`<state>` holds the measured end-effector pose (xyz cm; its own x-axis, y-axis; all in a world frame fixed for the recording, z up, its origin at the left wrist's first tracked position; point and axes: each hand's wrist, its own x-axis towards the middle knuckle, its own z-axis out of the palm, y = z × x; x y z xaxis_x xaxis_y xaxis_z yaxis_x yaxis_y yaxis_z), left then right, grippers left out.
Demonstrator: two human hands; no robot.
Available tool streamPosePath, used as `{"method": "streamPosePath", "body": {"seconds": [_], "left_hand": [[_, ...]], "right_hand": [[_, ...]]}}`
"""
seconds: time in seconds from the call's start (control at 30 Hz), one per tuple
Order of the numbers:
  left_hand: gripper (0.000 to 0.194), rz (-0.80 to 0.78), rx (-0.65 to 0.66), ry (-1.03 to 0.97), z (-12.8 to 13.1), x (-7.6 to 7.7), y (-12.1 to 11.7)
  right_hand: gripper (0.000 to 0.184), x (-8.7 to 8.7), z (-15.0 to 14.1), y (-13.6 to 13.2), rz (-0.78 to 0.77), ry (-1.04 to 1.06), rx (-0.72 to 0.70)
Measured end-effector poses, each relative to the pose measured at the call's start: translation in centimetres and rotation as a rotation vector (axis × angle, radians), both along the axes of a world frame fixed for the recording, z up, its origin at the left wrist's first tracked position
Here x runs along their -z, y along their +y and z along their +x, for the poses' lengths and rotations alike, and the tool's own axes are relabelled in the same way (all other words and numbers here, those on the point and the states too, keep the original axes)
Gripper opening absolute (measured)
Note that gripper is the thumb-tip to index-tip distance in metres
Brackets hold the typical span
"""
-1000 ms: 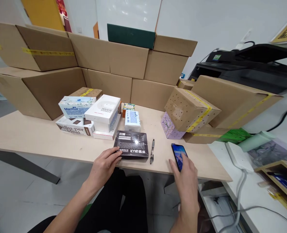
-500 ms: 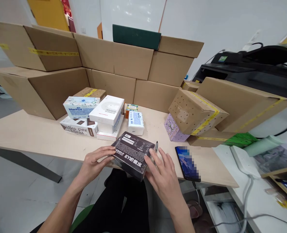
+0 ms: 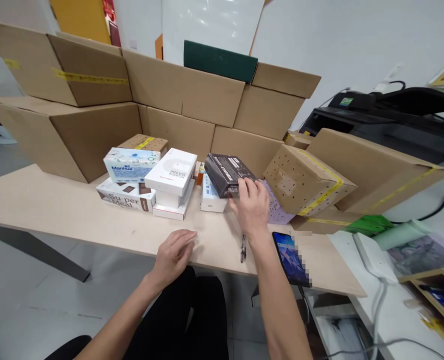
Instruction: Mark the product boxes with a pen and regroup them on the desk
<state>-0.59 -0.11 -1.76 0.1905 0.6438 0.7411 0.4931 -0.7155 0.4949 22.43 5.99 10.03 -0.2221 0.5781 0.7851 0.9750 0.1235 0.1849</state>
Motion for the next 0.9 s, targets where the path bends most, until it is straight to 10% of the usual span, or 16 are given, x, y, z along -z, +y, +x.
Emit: {"method": "streamPosePath", "body": {"seconds": [0.2, 0.43, 0.6, 0.7, 0.9], "left_hand": [[0.032, 0.025, -0.067, 0.139, -0.2, 0.1, 0.0], [0.033, 0.038, -0.076, 0.194, -0.2, 0.7, 0.2], [0.032, 0.063, -0.079, 0.217, -0.2, 0.8, 0.3], [0.031, 0.087, -0.096, 0.223, 0.0, 0.8, 0.3], [0.028, 0.09, -0.104, 0.207, 0.2, 0.9, 0.4]], "right_hand": [[0.044, -0.1, -4.4, 6.5, -0.182, -0.003, 0.051], [0.042, 0.3, -5.1, 6.9, -0.326, 0.114, -0.18], [0.052, -1.5, 1.8, 2.6, 0.187, 0.364, 0.003], [0.09, -2.8, 7.6, 0.1, 0.437, 0.503, 0.244], [0.133, -3.6, 14.9, -0.9, 0.083, 0.878, 0.312]]}}
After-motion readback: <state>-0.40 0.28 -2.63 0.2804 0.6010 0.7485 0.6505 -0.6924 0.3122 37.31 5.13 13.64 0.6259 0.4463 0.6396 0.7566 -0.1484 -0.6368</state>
